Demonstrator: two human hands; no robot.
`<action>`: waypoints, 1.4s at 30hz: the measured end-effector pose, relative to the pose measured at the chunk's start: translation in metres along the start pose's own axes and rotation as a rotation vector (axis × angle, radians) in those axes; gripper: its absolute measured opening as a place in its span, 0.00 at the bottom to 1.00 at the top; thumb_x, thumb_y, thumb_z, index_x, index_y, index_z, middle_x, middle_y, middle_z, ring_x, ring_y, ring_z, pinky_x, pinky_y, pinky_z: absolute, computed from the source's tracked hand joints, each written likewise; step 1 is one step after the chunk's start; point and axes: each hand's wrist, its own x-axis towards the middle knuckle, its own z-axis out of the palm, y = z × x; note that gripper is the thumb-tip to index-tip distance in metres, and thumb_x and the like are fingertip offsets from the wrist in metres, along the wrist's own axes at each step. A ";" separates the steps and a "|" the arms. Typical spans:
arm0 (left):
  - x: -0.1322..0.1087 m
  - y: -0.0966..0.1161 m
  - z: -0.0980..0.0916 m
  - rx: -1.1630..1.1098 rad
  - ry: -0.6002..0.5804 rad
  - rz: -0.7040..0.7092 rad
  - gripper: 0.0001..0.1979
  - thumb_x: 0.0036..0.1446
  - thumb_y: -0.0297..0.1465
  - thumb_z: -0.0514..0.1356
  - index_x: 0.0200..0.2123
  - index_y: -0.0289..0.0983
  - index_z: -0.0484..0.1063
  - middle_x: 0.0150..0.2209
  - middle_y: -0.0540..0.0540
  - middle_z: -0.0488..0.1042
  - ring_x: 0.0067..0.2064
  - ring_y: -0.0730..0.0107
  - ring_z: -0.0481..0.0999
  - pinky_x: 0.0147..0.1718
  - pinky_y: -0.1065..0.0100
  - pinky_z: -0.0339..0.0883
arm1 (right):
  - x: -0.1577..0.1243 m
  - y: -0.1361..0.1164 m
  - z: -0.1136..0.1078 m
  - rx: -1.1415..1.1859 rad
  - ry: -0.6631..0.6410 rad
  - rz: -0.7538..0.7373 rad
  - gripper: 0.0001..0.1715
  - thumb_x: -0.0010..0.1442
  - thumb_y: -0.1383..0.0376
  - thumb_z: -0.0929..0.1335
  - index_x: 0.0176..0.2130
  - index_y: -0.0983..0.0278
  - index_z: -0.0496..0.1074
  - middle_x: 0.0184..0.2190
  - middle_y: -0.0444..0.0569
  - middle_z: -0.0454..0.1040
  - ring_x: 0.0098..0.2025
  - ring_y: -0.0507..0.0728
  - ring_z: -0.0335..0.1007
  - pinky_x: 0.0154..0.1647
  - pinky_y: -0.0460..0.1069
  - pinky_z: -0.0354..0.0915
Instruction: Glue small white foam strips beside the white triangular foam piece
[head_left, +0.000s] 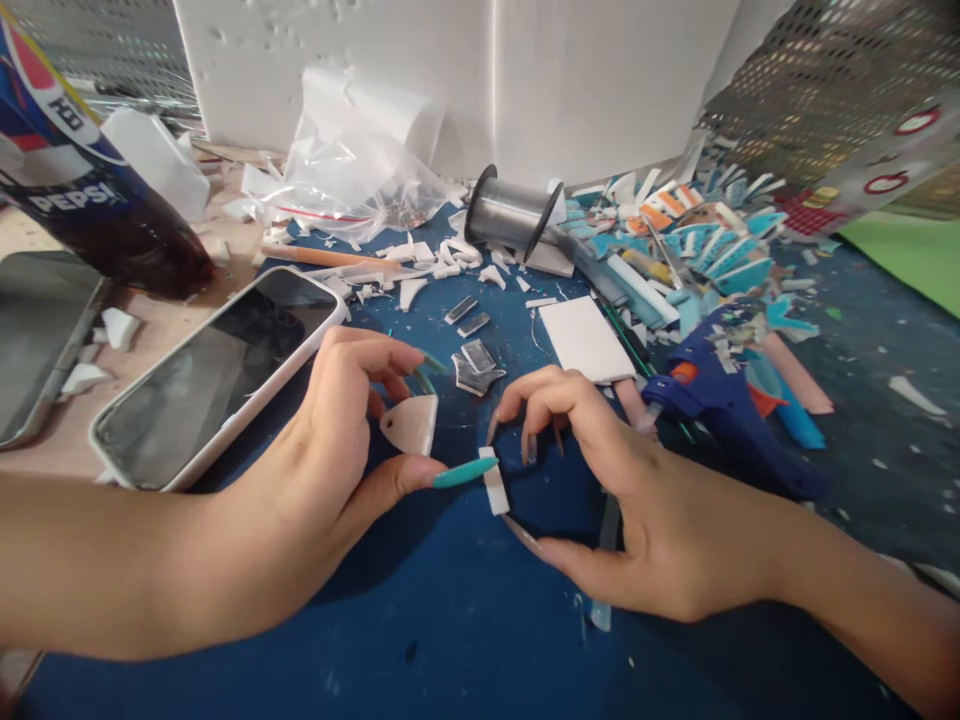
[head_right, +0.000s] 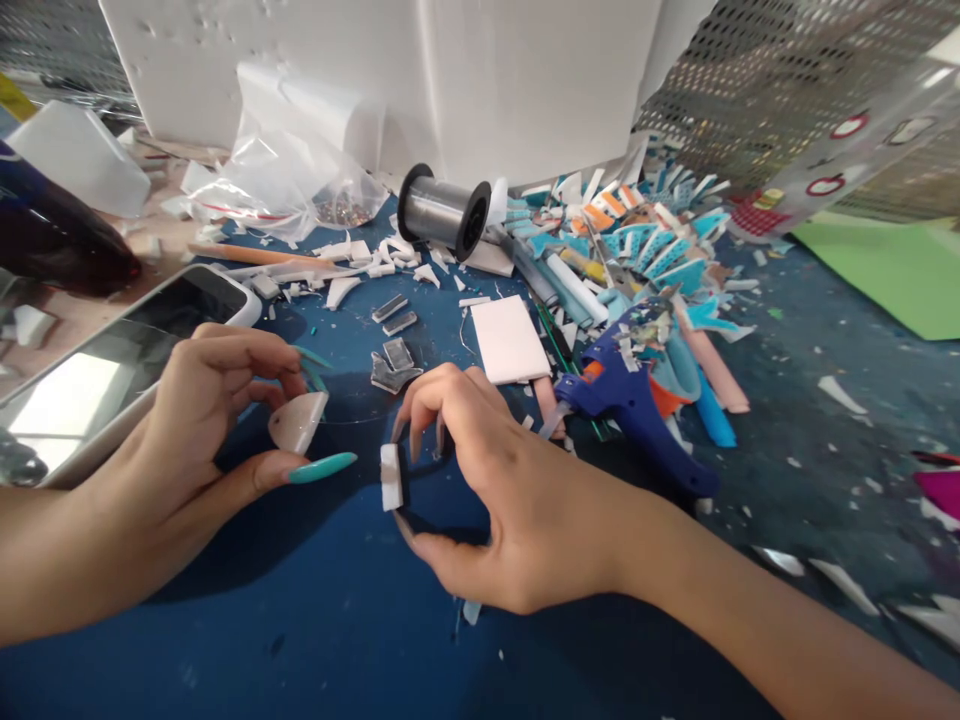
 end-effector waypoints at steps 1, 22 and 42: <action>0.000 0.000 0.000 0.002 -0.005 -0.001 0.18 0.61 0.30 0.58 0.52 0.44 0.56 0.48 0.43 0.61 0.44 0.60 0.68 0.41 0.58 0.71 | -0.001 0.000 -0.001 -0.004 -0.011 0.006 0.22 0.53 0.69 0.70 0.44 0.60 0.57 0.45 0.50 0.65 0.46 0.57 0.64 0.49 0.52 0.62; 0.000 0.002 -0.002 -0.098 0.038 0.006 0.20 0.61 0.30 0.60 0.52 0.46 0.55 0.49 0.45 0.59 0.45 0.60 0.66 0.42 0.55 0.70 | -0.005 -0.004 -0.014 0.088 0.027 0.097 0.25 0.56 0.64 0.70 0.46 0.56 0.53 0.48 0.49 0.64 0.48 0.60 0.67 0.49 0.56 0.65; 0.002 0.001 -0.002 0.057 0.046 0.080 0.18 0.59 0.26 0.58 0.50 0.42 0.55 0.47 0.44 0.60 0.46 0.61 0.66 0.42 0.58 0.70 | -0.003 -0.003 -0.020 -0.203 -0.088 0.069 0.22 0.55 0.65 0.68 0.46 0.60 0.55 0.44 0.52 0.62 0.46 0.60 0.64 0.42 0.55 0.64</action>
